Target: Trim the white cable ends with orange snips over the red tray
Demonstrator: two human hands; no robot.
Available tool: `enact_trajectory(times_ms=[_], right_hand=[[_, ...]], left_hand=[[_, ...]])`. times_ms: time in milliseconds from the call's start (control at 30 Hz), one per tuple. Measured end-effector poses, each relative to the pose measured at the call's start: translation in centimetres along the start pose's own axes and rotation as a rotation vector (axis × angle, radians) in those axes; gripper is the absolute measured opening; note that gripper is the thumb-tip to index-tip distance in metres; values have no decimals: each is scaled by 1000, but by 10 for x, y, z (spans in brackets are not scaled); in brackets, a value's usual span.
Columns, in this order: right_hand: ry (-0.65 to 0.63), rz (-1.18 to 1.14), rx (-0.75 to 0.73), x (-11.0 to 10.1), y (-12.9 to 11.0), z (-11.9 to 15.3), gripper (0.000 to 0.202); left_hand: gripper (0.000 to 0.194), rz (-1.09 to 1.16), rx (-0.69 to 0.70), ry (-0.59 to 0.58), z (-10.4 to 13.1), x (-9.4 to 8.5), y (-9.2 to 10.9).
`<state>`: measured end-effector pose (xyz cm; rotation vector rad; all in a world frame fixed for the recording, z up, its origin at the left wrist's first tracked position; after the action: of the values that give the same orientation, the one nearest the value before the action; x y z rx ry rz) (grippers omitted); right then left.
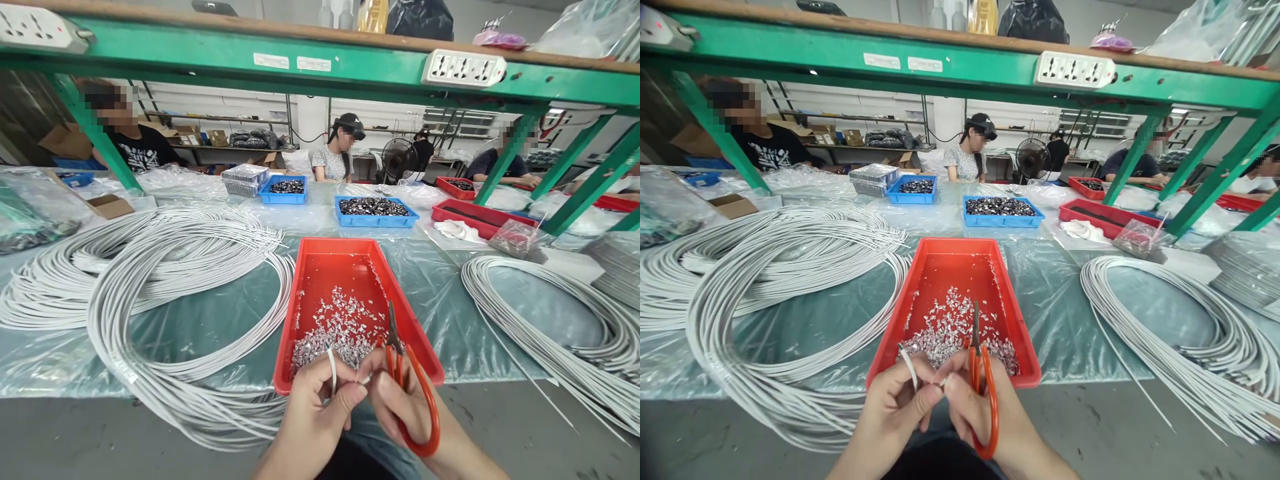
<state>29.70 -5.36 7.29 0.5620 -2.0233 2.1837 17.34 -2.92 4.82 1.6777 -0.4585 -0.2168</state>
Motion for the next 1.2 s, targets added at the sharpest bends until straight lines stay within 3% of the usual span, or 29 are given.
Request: enact_trajectory(times_ms=[67, 133, 200, 267, 333, 433, 500, 600, 733, 1200], right_hand=[[44, 22, -16, -2, 0, 0, 34], [54, -141, 59, 0, 3, -1, 32], [-29, -384, 153, 4, 6, -3, 46], [-135, -485, 200, 8, 7, -5, 59], [-148, -373, 165, 5, 5, -6, 53], [-61, -102, 34, -3, -2, -7, 27], [21, 104, -87, -7, -10, -6, 16], [106, 356, -235, -4, -21, -3, 9], [184, 387, -212, 0, -20, -1, 14], [264, 578, -345, -4, -18, 2, 13]], left_hand=[[20, -27, -9, 28, -1, 2, -1], [18, -48, 43, 74, -1, 3, 2], [18, -33, 90, 115, -1, 4, 6], [21, 26, 67, 105, -2, 5, 7], [25, 118, 7, 55, -3, 7, 6], [27, 213, -20, 4, -2, 9, 2], [22, 144, -2, 24, -2, 7, 0], [15, -82, 70, 149, -2, 1, 3], [13, -252, 193, 267, -1, -3, 14], [15, -423, 292, 270, -2, 0, 25]])
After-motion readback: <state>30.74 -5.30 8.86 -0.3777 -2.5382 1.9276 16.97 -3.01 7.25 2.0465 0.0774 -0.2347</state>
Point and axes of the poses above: each hand's wrist, its own z-axis away from the middle knuckle, its own x-axis out of the palm, y = z × x, the point moved 3 cm from there along -z, towards the middle knuckle, and after that the axes turned 4 degrees about -z, right-handed, at the moved point
